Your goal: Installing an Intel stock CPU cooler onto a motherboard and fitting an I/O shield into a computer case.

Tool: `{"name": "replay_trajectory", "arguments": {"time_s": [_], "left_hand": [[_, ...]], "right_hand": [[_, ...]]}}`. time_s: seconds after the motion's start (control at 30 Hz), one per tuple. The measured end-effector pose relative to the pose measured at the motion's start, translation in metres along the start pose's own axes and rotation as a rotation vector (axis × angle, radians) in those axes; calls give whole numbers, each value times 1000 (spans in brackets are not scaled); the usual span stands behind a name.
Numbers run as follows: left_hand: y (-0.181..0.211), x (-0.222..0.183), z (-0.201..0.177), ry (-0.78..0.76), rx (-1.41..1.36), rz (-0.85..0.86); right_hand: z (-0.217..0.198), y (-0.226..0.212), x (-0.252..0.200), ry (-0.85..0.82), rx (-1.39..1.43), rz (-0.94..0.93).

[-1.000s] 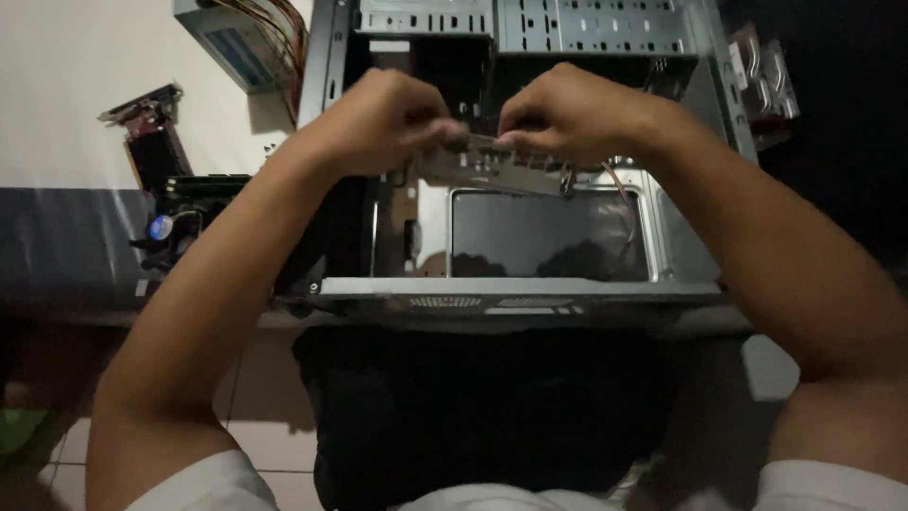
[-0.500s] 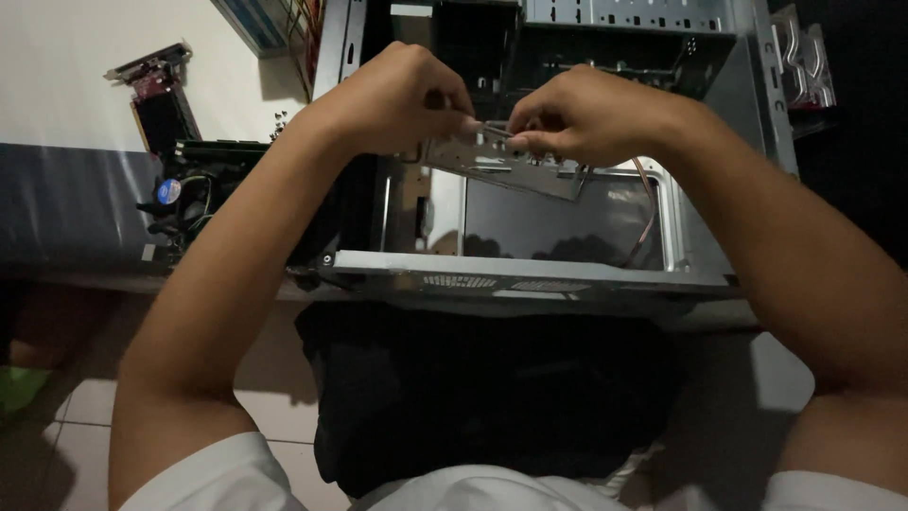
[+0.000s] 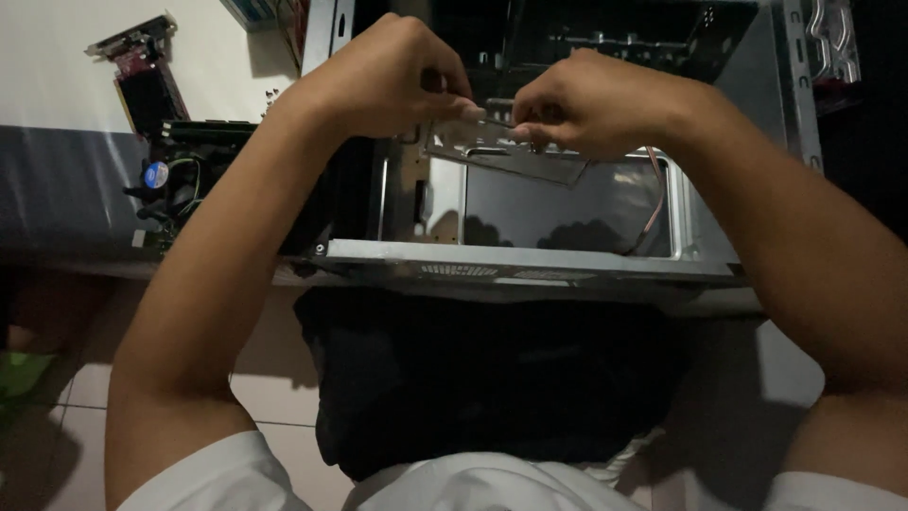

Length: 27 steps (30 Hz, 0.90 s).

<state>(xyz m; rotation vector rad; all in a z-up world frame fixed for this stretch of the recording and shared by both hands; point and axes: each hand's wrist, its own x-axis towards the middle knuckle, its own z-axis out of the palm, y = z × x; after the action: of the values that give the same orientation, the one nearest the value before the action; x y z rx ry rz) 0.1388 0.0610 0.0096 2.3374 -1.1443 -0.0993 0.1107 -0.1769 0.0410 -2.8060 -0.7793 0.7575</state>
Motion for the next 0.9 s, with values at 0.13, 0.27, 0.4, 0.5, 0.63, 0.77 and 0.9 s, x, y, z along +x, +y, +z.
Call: {"name": "replay_trajectory", "arguments": {"time_s": [0.13,0.27,0.4,0.5,0.63,0.77,0.9], "left_hand": [[0,0,0,-5,12,-3],[0,-1,0,11,-16,44],[8,1,-5,-62,-25,-39],[3,3,-2,-96,4,10],[8,4,-4,-177,-16,-62],[14,4,-6,-255,-15,-165],[16,4,-7,-274,4,-163]], "right_hand": [[1,1,0,11,-20,-28],[-2,-2,-2,13,21,-9],[-2,-2,-3,19,27,-14],[-1,-4,-3,14,11,11],[3,2,0,28,13,-4],[4,6,2,51,-4,-42],[2,0,-1,36,-26,17]]}}
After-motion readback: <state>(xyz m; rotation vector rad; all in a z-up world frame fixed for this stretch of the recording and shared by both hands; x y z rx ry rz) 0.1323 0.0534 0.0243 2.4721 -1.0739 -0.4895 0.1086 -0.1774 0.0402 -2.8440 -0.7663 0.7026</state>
